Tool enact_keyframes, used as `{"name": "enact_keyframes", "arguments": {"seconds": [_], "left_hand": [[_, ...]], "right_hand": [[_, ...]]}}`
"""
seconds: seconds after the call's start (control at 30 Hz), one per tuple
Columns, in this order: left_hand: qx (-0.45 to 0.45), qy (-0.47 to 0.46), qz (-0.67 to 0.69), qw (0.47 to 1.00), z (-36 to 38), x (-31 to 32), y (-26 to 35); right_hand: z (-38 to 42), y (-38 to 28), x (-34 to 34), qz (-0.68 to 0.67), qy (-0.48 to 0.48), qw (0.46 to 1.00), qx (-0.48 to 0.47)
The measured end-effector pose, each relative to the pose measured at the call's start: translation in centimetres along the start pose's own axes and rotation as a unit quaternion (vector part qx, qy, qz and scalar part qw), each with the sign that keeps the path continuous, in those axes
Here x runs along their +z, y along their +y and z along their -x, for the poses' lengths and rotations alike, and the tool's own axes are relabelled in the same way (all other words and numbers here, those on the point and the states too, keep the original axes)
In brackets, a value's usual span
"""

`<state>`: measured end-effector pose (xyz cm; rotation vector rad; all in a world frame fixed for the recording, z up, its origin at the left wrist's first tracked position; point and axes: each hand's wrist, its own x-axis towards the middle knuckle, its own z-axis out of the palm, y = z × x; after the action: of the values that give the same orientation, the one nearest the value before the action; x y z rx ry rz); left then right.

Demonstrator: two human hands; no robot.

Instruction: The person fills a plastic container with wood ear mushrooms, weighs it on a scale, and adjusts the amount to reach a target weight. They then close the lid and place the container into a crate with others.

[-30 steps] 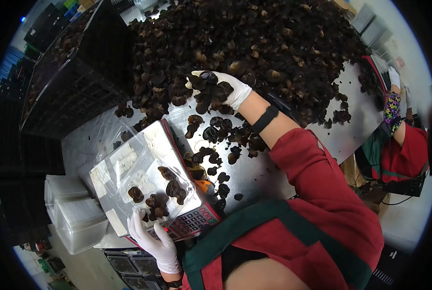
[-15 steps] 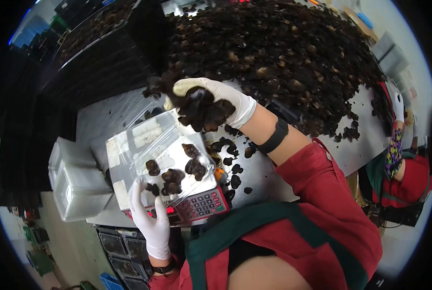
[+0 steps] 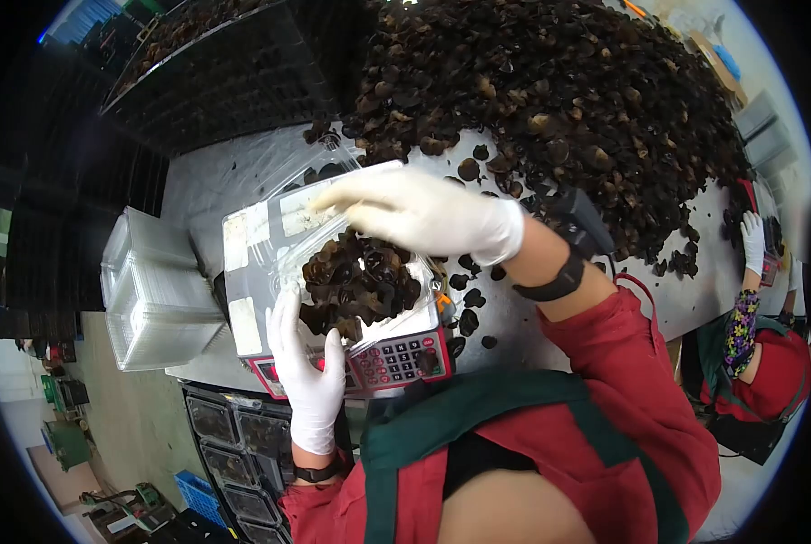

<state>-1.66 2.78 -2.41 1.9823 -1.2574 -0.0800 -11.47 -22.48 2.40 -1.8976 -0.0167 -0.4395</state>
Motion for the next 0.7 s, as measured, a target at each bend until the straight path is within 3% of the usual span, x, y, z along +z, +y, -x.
{"name": "enact_keyframes", "arguments": {"seconds": [0.1,0.23,0.3,0.43,0.57,0.63,0.7], "left_hand": [[-0.012,-0.005,-0.003,1.0,-0.3,-0.6,0.2],[0.032,0.023,-0.055,0.998,-1.7,-1.3,1.4],[0.091,0.021,-0.061,0.994,-2.2,-1.4,1.7],[0.174,-0.084,-0.139,0.971,-3.6,-0.5,3.4],[0.16,-0.119,-0.147,0.969,-4.5,0.3,3.7],[0.176,-0.119,-0.158,0.964,-4.9,0.5,3.4],[0.182,-0.128,-0.162,0.961,-5.1,0.6,3.5]], "right_hand": [[1.4,0.9,-2.3,-0.081,0.049,0.991,0.091],[3.4,0.6,-4.4,-0.123,0.1,0.965,0.208],[4.4,1.9,-4.4,-0.133,0.106,0.962,0.214],[5.3,2.5,-3.1,-0.177,0.123,0.962,0.17],[4.0,0.8,0.2,-0.174,0.042,0.983,0.029],[3.1,-0.8,1.0,-0.155,-0.053,0.987,-0.001],[3.0,0.1,1.8,-0.156,-0.058,0.986,0.018]]}}
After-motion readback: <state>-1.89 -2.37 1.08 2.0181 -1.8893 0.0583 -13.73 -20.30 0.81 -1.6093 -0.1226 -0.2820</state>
